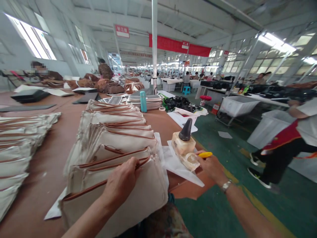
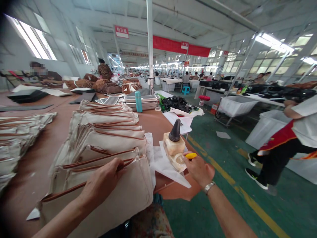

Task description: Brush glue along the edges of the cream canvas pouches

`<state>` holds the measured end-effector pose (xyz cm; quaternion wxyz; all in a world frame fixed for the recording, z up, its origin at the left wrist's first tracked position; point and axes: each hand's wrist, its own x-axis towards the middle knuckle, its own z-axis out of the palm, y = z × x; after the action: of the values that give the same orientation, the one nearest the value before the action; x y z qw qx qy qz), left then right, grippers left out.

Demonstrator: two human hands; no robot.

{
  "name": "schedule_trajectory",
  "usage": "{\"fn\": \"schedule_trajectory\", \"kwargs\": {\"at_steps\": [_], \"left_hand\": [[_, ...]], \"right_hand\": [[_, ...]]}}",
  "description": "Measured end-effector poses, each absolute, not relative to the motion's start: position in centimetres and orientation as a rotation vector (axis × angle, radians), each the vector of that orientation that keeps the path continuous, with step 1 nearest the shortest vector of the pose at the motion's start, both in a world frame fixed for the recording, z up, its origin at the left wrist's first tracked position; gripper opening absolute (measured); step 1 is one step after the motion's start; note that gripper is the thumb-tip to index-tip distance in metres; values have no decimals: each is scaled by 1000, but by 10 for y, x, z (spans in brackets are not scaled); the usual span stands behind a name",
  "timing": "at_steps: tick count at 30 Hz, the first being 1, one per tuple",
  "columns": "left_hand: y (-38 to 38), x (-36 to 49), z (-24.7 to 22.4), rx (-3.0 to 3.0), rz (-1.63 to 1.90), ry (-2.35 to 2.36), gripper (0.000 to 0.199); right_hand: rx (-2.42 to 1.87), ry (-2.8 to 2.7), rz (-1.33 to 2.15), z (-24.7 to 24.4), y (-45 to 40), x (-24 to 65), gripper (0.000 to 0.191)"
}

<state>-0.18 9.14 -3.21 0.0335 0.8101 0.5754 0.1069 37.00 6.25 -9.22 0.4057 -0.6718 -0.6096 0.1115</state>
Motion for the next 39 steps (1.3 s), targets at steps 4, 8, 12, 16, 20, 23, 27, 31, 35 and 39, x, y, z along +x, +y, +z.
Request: {"fn": "schedule_trajectory", "kwargs": {"at_steps": [4, 8, 12, 16, 20, 23, 27, 31, 35, 39], "left_hand": [[90, 0, -37, 2344, 410, 1651, 26], [83, 0, -39, 2361, 507, 1499, 16], [69, 0, -37, 2304, 608, 1447, 22], [53, 1, -30, 2268, 667, 1390, 23], [37, 1, -26, 2232, 713, 1378, 18], [28, 2, -25, 2176, 721, 1323, 18], [18, 6, -18, 2098, 713, 1191, 18], [8, 9, -9, 2025, 670, 1115, 20], [-4, 9, -5, 1989, 640, 1089, 19], [-11, 8, -5, 1994, 617, 1057, 19]], "right_hand": [[-1626, -1637, 251, -88, 43, 374, 30], [-1527, -1748, 262, -81, 21, 375, 24], [-1521, -1711, 259, -76, 9, 377, 27], [-1611, -1500, 244, -84, 9, 378, 40], [-1713, -1304, 216, -90, 1, 382, 45], [-1726, -1161, 198, -77, -13, 373, 45], [-1313, -766, 614, -35, -32, 326, 42], [-1066, -688, 870, -4, -42, 275, 40], [-1010, -785, 993, -7, -42, 249, 35], [-1015, -896, 1040, -19, -35, 244, 32]]}}
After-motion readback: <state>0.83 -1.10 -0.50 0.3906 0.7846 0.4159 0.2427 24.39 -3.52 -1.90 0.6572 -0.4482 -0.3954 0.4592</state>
